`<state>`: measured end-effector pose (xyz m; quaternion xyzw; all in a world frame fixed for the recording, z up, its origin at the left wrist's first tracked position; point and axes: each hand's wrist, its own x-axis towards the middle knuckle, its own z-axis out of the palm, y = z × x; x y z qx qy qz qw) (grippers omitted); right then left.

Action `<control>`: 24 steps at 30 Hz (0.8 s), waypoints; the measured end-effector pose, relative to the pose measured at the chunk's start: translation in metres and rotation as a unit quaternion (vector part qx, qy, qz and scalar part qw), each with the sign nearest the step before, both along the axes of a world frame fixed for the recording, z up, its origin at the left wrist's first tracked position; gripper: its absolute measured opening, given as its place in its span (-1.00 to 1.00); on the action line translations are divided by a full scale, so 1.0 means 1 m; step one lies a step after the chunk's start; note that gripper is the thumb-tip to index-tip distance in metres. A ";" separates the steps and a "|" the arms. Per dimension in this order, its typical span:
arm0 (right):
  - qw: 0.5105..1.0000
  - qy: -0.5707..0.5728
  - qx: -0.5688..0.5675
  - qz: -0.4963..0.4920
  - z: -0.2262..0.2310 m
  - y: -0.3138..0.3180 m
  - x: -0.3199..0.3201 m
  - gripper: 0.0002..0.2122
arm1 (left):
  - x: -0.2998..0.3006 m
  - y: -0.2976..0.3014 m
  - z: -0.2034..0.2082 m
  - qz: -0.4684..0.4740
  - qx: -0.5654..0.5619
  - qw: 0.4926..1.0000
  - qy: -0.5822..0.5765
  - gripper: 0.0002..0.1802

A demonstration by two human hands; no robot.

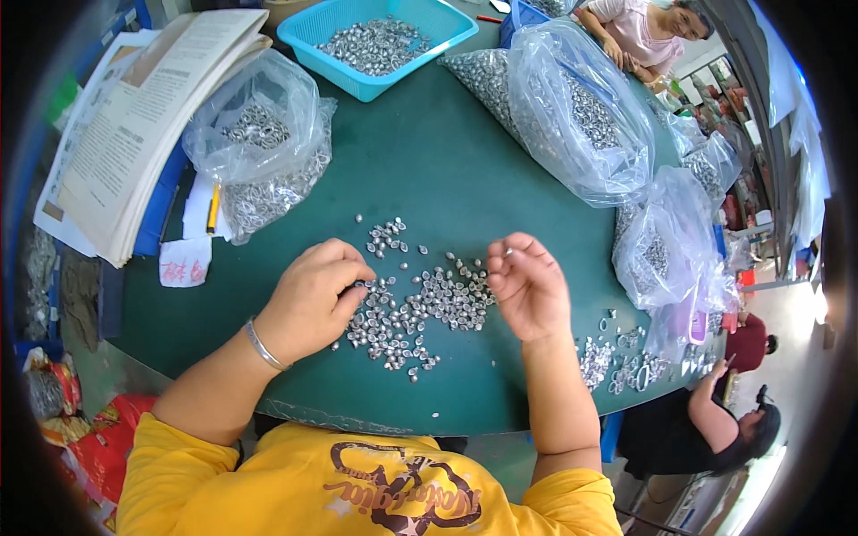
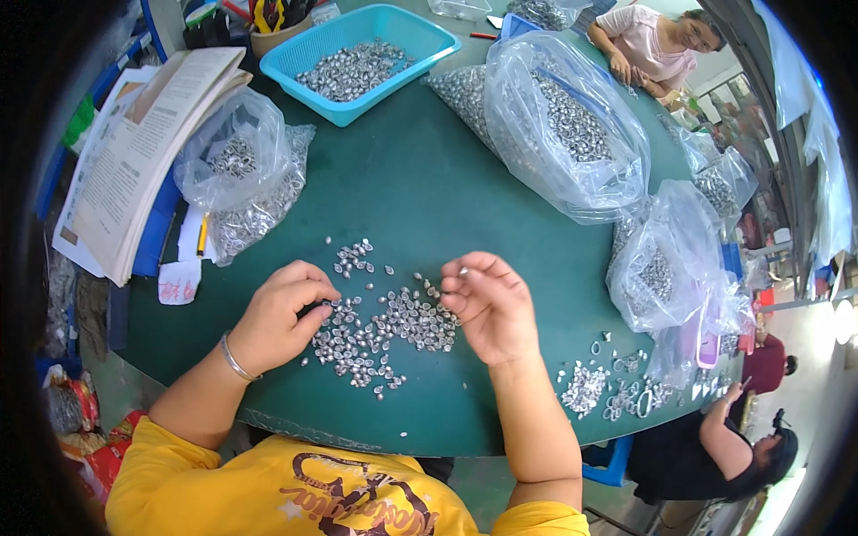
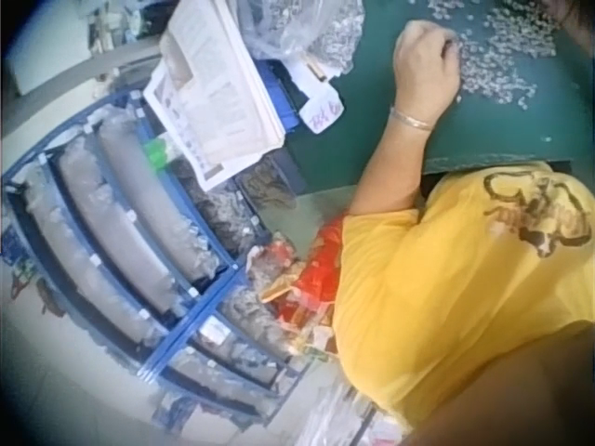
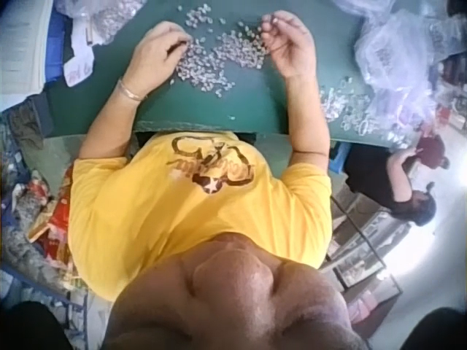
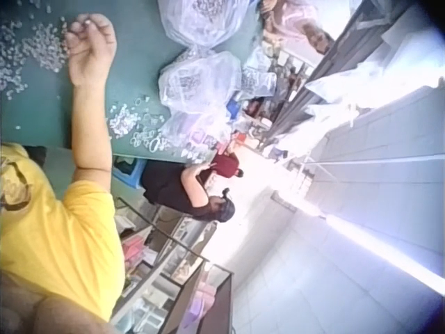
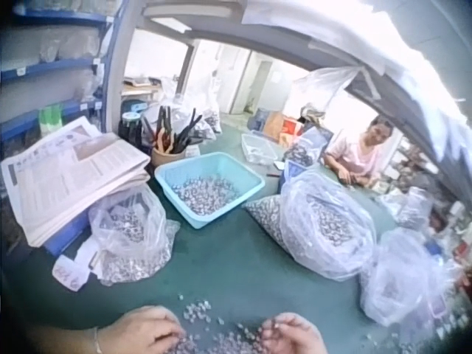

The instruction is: The person picks up and organizes small metallic rings and components by hand on a green workbench, occasionally gathering them into a small pile.

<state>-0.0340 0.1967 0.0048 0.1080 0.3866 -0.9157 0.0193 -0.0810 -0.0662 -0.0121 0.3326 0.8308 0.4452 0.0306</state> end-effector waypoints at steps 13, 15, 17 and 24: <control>0.629 0.052 0.776 -0.004 -0.006 -0.001 -0.003 -0.92 | -0.017 0.030 0.013 -0.022 0.012 0.993 0.117 -0.85; 0.646 0.080 0.759 -0.021 -0.009 0.001 -0.004 -0.93 | -0.025 0.048 0.015 -0.050 -0.013 0.985 0.167 -0.84; 0.781 0.064 0.620 -0.020 -0.013 0.007 -0.007 -0.94 | -0.030 0.063 0.016 -0.067 -0.063 0.977 0.192 -0.84; 0.935 -0.020 0.354 -0.029 -0.002 0.037 -0.003 -0.86 | -0.038 0.079 0.001 -0.070 -0.037 0.983 0.167 -0.91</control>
